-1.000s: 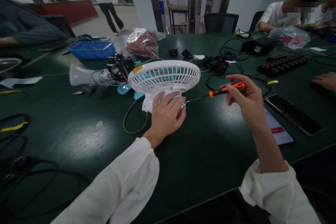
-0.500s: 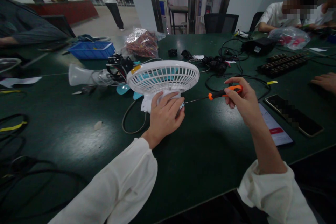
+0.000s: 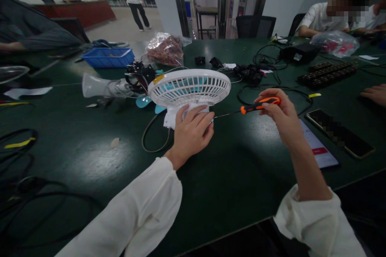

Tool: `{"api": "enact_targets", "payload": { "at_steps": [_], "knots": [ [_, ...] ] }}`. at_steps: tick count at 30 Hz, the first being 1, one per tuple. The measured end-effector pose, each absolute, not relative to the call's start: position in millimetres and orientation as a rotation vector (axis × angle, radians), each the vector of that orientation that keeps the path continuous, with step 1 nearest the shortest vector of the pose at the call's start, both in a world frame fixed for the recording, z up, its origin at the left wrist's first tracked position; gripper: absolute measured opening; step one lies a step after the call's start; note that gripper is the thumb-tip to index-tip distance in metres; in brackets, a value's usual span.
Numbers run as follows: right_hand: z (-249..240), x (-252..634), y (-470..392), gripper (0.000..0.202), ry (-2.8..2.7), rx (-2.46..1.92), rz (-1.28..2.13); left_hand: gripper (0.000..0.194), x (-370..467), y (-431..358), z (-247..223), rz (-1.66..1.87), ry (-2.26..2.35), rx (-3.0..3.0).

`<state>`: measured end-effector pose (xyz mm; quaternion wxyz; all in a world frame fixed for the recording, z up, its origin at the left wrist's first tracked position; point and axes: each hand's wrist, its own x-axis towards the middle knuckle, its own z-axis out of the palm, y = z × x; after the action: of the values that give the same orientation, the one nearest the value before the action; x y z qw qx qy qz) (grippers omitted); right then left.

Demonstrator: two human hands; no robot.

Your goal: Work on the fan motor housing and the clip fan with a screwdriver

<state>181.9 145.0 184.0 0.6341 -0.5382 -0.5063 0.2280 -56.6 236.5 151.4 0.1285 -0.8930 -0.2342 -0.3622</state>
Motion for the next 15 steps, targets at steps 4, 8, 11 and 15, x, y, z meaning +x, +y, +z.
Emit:
{"api": "enact_targets", "payload": {
  "at_steps": [4, 8, 11, 15],
  "knots": [
    [187.3, 179.8, 143.4, 0.033, -1.169, -1.073, 0.727, 0.030, -57.1, 236.5, 150.8, -1.047, -0.696, -2.606],
    [189.0, 176.3, 142.3, 0.038, -1.177, -1.070, 0.713, 0.033, -57.3, 236.5, 149.6, -1.065, -0.712, -2.620],
    [186.1, 172.9, 144.3, 0.034, -1.139, -1.108, 0.658, 0.034, -56.8, 236.5, 149.2, -1.082, -0.720, -2.627],
    [181.2, 169.7, 148.8, 0.025, -1.017, -1.147, 0.634, 0.033, -56.3, 236.2, 149.1, -1.107, -0.708, -2.607]
  ]
}}
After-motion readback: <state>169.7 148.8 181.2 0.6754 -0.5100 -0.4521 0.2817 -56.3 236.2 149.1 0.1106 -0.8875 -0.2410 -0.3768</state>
